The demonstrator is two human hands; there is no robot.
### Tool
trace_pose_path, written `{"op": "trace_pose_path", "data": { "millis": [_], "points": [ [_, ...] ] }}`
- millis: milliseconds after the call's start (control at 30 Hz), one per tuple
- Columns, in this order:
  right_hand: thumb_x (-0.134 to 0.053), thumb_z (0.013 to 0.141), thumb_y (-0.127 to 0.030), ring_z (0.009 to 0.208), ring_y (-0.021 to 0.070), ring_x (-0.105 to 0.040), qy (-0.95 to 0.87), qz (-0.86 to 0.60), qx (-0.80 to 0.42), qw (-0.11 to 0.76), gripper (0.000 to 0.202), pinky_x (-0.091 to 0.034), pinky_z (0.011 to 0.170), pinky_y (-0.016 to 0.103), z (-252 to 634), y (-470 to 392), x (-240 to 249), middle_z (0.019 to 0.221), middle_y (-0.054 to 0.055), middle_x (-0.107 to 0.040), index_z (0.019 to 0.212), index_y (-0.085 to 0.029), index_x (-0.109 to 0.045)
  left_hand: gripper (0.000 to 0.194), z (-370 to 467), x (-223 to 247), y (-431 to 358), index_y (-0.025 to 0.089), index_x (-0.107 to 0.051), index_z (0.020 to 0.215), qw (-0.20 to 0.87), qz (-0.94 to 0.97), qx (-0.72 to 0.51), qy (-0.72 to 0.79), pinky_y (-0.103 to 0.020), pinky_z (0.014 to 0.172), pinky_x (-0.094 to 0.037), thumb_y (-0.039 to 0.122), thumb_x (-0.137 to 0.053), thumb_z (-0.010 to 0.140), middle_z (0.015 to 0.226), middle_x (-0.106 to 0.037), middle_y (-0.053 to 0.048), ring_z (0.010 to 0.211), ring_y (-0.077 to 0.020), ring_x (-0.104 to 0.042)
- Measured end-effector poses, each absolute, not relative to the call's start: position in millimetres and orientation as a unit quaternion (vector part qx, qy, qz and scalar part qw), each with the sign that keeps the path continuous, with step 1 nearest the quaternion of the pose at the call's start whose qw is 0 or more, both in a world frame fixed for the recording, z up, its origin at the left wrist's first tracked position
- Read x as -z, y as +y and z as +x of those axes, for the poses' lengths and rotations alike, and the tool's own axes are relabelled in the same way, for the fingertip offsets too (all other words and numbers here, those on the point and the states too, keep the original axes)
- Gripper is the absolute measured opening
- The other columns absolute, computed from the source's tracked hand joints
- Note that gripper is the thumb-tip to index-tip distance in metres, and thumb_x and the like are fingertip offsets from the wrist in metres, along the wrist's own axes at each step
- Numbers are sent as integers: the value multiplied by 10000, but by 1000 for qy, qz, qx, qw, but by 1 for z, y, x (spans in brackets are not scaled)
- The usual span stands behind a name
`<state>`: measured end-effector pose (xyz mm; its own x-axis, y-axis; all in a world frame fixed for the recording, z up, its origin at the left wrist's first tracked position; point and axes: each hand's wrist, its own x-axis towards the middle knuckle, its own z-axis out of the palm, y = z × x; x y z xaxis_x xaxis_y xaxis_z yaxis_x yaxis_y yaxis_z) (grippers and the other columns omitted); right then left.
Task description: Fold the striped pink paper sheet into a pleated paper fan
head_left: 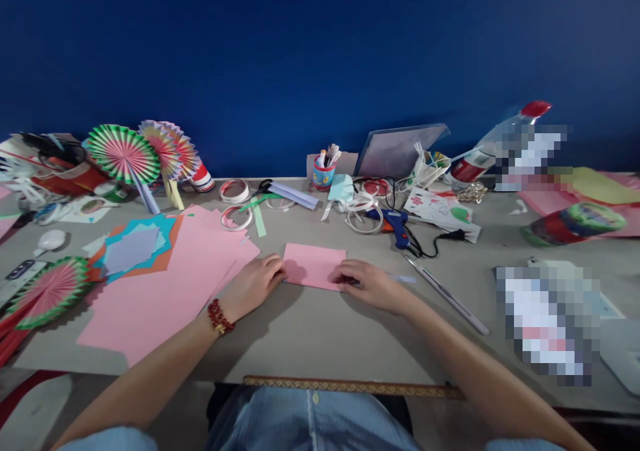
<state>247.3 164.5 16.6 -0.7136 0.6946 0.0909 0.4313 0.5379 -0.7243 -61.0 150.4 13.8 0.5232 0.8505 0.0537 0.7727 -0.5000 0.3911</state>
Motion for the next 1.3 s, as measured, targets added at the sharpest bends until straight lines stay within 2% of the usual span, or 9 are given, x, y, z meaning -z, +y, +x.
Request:
{"op": "trace_pose_path", "data": {
  "millis": [233, 500, 667, 800, 967, 1033, 1133, 1200, 1300],
  "points": [
    [-521, 916, -106, 971, 205, -636, -867, -315, -337, 186, 247, -484, 882, 339, 247, 163, -18, 1035, 72, -717, 1058, -207, -695, 201, -60, -15, 151, 194, -574, 914, 169, 854, -122, 476, -314, 757, -449, 294, -459, 1044, 922, -615, -32, 842, -196, -604],
    [-485, 881, -41, 991, 199, -601, -901, -311, -267, 145, 482, -475, 854, 307, 247, 158, -18, 1070, 73, -637, 1230, -288, -706, 197, -63, -10, 152, 201, -574, 960, 160, 864, -124, 462, -313, 767, -450, 304, -435, 1053, 955, -616, -34, 863, -196, -610],
    [-502, 952, -115, 936, 198, -585, -923, -305, -196, 129, 369, -457, 822, 307, 246, 156, -9, 1043, 86, -647, 1161, -296, -747, 189, -65, -9, 154, 202, -581, 982, 159, 870, -121, 451, -307, 762, -453, 291, -430, 1053, 971, -624, -35, 851, -188, -609],
    [-521, 944, -119, 917, 197, -565, -938, -292, -139, 126, 365, -438, 795, 300, 247, 155, -2, 1052, 81, -656, 1165, -312, -737, 197, -70, -9, 157, 211, -600, 1033, 180, 877, -137, 425, -301, 789, -481, 272, -414, 1047, 1009, -635, -47, 895, -185, -621],
    [-516, 935, -110, 877, 191, -544, -941, -291, -109, 130, 361, -415, 762, 286, 247, 154, -2, 996, 73, -647, 1145, -312, -729, 245, -60, -24, 149, 205, -618, 1169, 151, 882, -159, 417, -387, 940, -488, 272, -447, 1006, 1143, -638, -109, 1071, -241, -602],
    [-514, 951, -137, 861, 187, -537, -942, -292, -102, 126, 335, -409, 750, 281, 246, 154, -3, 983, 70, -643, 1142, -313, -726, 372, -49, -29, 141, 209, -581, 1305, 116, 907, -126, 385, -486, 1090, -390, 392, -509, 989, 1312, -601, -137, 1246, -303, -530],
    [-526, 955, -157, 880, 192, -534, -945, -293, -92, 112, 316, -404, 758, 285, 246, 154, -4, 1004, 71, -647, 1150, -311, -721, 792, -34, -28, 129, 206, -314, 1555, 118, 944, -67, 301, -517, 1233, -173, 665, -500, 936, 1595, -363, -145, 1480, -329, -304],
    [-535, 942, -141, 881, 195, -532, -947, -290, -90, 109, 330, -403, 767, 293, 247, 154, -4, 996, 71, -646, 1156, -312, -719, 967, -30, -21, 124, 171, -156, 1606, 125, 948, -50, 288, -492, 1248, -139, 758, -455, 898, 1639, -258, -165, 1519, -320, -228],
    [-539, 942, -142, 878, 195, -531, -947, -287, -92, 111, 343, -406, 777, 299, 248, 155, -1, 990, 69, -640, 1174, -322, -716, 1046, -32, -12, 122, 151, -55, 1617, 130, 947, -40, 290, -482, 1250, -133, 788, -436, 880, 1660, -167, -174, 1538, -320, -169]
  ]
}}
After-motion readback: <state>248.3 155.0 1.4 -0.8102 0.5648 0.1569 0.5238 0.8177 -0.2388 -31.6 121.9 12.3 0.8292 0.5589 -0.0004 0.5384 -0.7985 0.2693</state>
